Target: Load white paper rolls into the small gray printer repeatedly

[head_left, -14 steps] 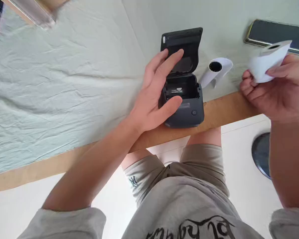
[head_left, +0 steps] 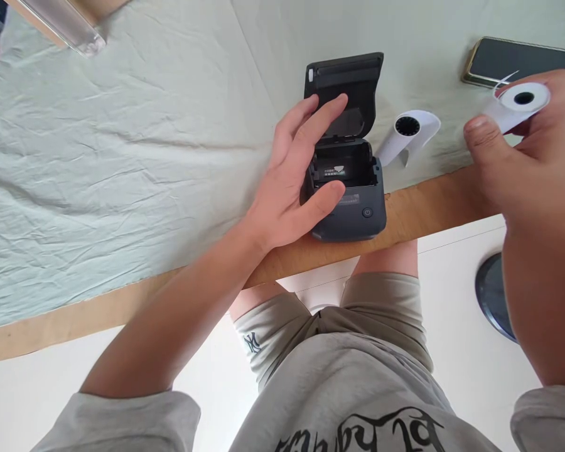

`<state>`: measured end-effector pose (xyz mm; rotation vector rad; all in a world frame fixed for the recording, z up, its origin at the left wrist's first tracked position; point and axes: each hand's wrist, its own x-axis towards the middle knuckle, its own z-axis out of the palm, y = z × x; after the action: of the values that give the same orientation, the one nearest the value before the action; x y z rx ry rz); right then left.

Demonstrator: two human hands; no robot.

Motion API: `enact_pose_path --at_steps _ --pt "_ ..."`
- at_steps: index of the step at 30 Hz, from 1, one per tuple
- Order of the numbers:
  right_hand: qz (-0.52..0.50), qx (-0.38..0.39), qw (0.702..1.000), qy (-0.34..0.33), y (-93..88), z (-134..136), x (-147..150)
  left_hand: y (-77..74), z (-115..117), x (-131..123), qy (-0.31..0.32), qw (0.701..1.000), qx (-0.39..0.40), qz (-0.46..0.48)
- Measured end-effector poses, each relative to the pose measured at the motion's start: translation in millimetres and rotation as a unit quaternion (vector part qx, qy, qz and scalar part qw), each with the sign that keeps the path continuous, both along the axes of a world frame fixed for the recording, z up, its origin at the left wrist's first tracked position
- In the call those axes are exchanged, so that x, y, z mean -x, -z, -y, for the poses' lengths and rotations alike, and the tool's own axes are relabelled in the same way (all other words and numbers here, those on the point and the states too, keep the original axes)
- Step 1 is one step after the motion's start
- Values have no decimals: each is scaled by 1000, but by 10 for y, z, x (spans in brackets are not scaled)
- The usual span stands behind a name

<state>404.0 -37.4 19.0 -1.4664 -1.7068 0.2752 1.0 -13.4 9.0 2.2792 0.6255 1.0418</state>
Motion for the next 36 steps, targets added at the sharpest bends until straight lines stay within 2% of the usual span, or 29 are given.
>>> enact_pose_path --at_steps 3,6,9,14,15,17,19,20,21,23,25,29,31,36 --pt "58 -2 997 58 94 -178 -104 -25 19 -10 -8 999 23 -27" --pt "62 27 993 100 195 -306 -163 -38 34 -24 -27 998 43 -34" --pt "68 41 990 113 238 -365 -177 -46 51 -36 -44 997 54 -22" --pt "95 113 984 99 215 -360 -160 -35 48 -46 -34 999 30 -17" --pt "100 94 987 86 191 -325 -138 -25 35 -43 -31 999 22 -18" --pt "114 -6 992 52 106 -200 -46 1 1 -34 -13 1000 -1 -23" --pt "137 -124 983 25 -24 -36 118 24 -35 -21 5 999 -22 -35" --pt "147 -143 978 22 -94 39 220 32 -48 -14 9 999 -28 -43" --pt "148 -151 977 10 -157 95 327 37 -58 -8 9 998 -31 -50" --pt "167 -154 972 -63 -230 129 524 43 -65 4 3 998 -27 -56" --pt "180 -133 969 -107 -206 67 660 48 -65 13 0 998 -25 -51" --pt "156 -52 983 -77 13 -93 756 63 -55 1 -14 999 -37 -34" --pt "147 -37 985 -77 97 -109 768 67 -49 -20 -37 998 -50 -29" --pt "115 -104 986 -67 132 -96 763 94 -61 -45 -67 993 -102 6"
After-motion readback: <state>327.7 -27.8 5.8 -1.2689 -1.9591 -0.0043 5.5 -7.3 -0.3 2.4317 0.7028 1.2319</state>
